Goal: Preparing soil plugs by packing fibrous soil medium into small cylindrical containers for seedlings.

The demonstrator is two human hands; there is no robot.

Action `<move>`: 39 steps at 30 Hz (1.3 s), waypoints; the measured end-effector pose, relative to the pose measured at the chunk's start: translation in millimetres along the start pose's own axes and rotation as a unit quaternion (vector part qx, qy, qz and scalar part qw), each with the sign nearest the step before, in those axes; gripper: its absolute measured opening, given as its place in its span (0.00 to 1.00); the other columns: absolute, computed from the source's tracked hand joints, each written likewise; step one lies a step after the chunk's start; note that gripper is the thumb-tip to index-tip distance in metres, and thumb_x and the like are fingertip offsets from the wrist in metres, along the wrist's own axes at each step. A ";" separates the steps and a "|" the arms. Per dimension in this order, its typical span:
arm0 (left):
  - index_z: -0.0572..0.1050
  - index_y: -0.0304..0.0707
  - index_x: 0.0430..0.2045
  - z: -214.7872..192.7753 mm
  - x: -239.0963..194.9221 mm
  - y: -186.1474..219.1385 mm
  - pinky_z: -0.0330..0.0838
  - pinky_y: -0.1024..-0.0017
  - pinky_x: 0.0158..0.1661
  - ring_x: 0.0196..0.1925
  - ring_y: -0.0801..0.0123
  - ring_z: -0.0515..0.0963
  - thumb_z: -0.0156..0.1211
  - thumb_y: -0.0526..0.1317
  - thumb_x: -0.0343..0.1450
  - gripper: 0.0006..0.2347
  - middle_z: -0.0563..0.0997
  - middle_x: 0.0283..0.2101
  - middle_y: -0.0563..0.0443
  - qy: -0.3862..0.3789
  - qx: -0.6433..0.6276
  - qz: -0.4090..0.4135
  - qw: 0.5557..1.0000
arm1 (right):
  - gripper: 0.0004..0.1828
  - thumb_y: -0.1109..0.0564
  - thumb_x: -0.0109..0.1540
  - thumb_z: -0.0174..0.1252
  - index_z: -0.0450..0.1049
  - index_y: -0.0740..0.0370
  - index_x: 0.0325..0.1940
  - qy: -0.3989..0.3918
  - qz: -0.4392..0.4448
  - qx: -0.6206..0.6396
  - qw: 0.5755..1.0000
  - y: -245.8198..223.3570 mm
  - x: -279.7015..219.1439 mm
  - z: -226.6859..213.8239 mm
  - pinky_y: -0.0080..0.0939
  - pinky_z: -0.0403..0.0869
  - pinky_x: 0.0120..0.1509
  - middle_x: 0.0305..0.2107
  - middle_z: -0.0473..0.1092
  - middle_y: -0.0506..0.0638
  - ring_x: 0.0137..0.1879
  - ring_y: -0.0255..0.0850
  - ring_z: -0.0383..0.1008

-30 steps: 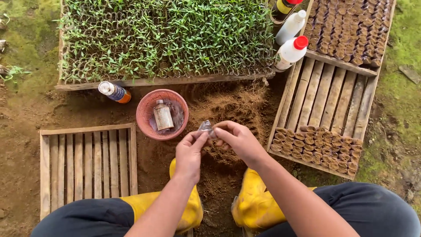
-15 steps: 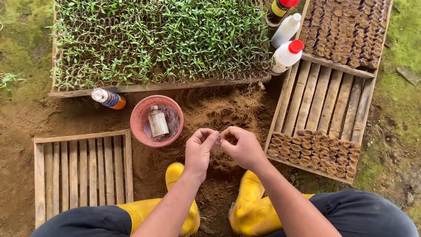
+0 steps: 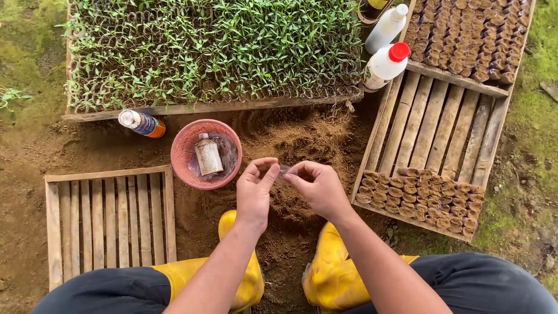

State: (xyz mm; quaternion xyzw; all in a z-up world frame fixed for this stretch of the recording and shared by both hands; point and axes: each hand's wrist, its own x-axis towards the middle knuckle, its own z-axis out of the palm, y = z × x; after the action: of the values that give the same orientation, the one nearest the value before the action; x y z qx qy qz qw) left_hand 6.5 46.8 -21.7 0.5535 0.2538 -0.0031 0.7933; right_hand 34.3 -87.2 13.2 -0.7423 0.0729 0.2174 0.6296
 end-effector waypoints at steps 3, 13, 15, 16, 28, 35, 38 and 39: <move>0.79 0.47 0.41 -7.8 0.6 8.9 0.66 0.74 0.40 0.41 0.75 0.74 0.67 0.37 0.70 0.07 0.79 0.40 0.59 0.042 0.268 0.179 0.946 | 0.02 0.61 0.58 0.68 0.83 0.62 0.33 0.018 -0.004 -0.043 0.999 -1.3 -2.3 -3.2 0.32 0.74 0.36 0.26 0.78 0.48 0.33 0.31 0.73; 0.78 0.40 0.42 -1.4 -6.8 13.8 0.74 0.68 0.41 0.38 0.61 0.79 0.60 0.28 0.70 0.10 0.81 0.40 0.52 -0.026 0.403 0.416 0.815 | 0.01 0.61 0.57 0.68 0.83 0.60 0.33 0.033 -0.028 -0.087 0.995 -4.0 -3.2 -5.2 0.31 0.74 0.35 0.25 0.79 0.48 0.31 0.31 0.74; 0.77 0.42 0.45 -3.5 -4.8 11.1 0.76 0.67 0.41 0.39 0.59 0.82 0.60 0.30 0.71 0.10 0.82 0.40 0.52 -0.043 0.435 0.427 0.792 | 0.02 0.61 0.56 0.69 0.83 0.59 0.33 0.032 -0.047 -0.106 0.993 1.3 -0.3 -5.1 0.32 0.75 0.35 0.25 0.79 0.49 0.32 0.32 0.76; 0.77 0.42 0.45 -6.4 -2.9 8.0 0.76 0.67 0.41 0.39 0.59 0.82 0.60 0.30 0.71 0.10 0.82 0.40 0.52 -0.042 0.435 0.427 0.792 | 0.02 0.61 0.56 0.69 0.83 0.59 0.33 0.031 -0.047 -0.106 0.993 1.3 0.8 -5.1 0.32 0.75 0.35 0.25 0.79 0.49 0.32 0.32 0.76; 0.77 0.50 0.41 -12.3 -1.6 5.4 0.79 0.70 0.30 0.31 0.66 0.84 0.61 0.37 0.73 0.06 0.81 0.36 0.62 -0.072 0.448 0.408 0.792 | 0.05 0.60 0.59 0.67 0.85 0.53 0.39 0.017 -0.058 -0.121 0.991 19.7 6.8 -3.0 0.35 0.76 0.36 0.25 0.81 0.49 0.33 0.26 0.74; 0.76 0.53 0.37 -17.3 0.5 7.3 0.78 0.72 0.29 0.30 0.69 0.84 0.62 0.42 0.72 0.04 0.78 0.35 0.66 -0.059 0.493 0.410 0.765 | 0.07 0.63 0.60 0.65 0.85 0.57 0.39 0.011 -0.080 -0.089 0.993 13.0 4.7 -2.8 0.39 0.77 0.43 0.27 0.81 0.51 0.36 0.29 0.74; 0.76 0.55 0.33 -16.6 -2.0 9.5 0.78 0.76 0.30 0.30 0.73 0.84 0.61 0.41 0.73 0.01 0.77 0.32 0.69 -0.057 0.501 0.415 0.757 | 0.07 0.63 0.61 0.65 0.86 0.55 0.40 0.003 -0.077 -0.092 0.993 16.5 4.6 -3.0 0.40 0.78 0.47 0.28 0.82 0.49 0.37 0.30 0.76; 0.76 0.55 0.32 -16.0 -2.1 10.5 0.77 0.78 0.31 0.31 0.74 0.84 0.61 0.42 0.73 0.01 0.77 0.32 0.69 -0.059 0.506 0.422 0.750 | 0.07 0.62 0.61 0.65 0.86 0.55 0.40 0.003 -0.078 -0.094 0.992 17.2 5.2 -3.0 0.41 0.78 0.47 0.28 0.82 0.49 0.37 0.30 0.76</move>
State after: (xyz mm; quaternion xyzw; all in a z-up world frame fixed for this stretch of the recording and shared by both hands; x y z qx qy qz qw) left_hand 1.3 64.3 -15.8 0.9233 -0.0917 0.1715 0.3313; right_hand 33.1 -92.6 -4.2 -0.8024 -0.0044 0.1711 0.5716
